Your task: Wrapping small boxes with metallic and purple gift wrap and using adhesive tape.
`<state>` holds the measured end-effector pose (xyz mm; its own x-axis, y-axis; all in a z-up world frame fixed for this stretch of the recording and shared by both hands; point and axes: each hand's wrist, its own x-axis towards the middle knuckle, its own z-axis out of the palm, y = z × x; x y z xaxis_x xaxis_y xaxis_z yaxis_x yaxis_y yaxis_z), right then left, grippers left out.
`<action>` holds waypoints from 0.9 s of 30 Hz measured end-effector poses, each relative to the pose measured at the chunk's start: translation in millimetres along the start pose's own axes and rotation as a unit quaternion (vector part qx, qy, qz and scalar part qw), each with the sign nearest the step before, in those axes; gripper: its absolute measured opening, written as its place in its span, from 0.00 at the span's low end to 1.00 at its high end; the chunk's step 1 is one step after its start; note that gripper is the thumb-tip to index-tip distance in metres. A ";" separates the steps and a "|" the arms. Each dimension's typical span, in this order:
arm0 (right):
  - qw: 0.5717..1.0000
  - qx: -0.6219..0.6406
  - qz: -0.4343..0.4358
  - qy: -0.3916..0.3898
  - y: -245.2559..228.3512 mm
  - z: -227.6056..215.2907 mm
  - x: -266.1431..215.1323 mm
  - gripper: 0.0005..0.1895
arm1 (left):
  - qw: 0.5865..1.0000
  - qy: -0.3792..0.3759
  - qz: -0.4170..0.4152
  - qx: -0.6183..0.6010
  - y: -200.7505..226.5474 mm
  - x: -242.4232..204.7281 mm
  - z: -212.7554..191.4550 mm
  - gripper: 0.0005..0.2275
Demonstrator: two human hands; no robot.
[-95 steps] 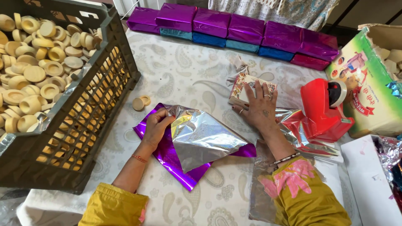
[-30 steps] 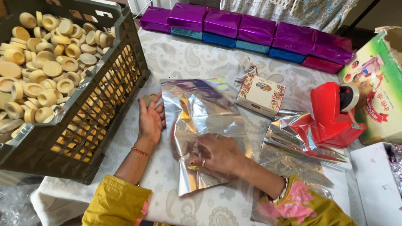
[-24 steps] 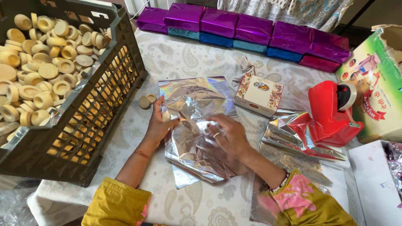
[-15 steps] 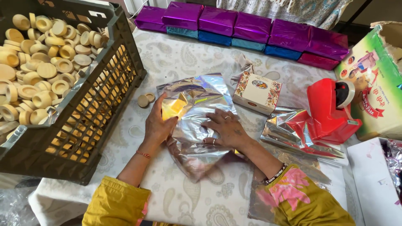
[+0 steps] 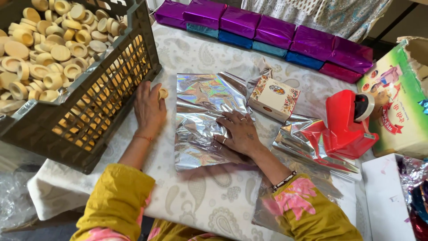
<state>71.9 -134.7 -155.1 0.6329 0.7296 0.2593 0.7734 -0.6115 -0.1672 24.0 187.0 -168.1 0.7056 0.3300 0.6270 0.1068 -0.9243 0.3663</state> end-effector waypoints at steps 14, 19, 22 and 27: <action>0.999 0.014 -0.023 0.035 11.7 8.0 1.3 0.30 | 0.986 -0.142 0.083 0.007 2.3 37.6 7.2 0.09; 0.999 0.014 -0.018 0.034 6.2 1.5 0.0 0.29 | 0.986 -0.041 0.161 -0.026 30.6 80.4 -80.7 0.12; 0.999 0.012 -0.024 0.021 5.0 -0.9 -0.2 0.29 | 0.978 0.052 0.201 0.040 29.5 105.4 -120.4 0.15; 0.999 0.024 -0.019 0.031 5.4 0.4 -1.7 0.29 | 0.988 0.097 0.099 0.071 -9.4 125.3 -143.7 0.15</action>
<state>75.0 -139.1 -156.8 0.6000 0.7308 0.3255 0.7991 -0.5666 -0.2010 10.8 264.5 5.8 0.5762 0.1569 0.8021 0.0867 -0.9876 0.1308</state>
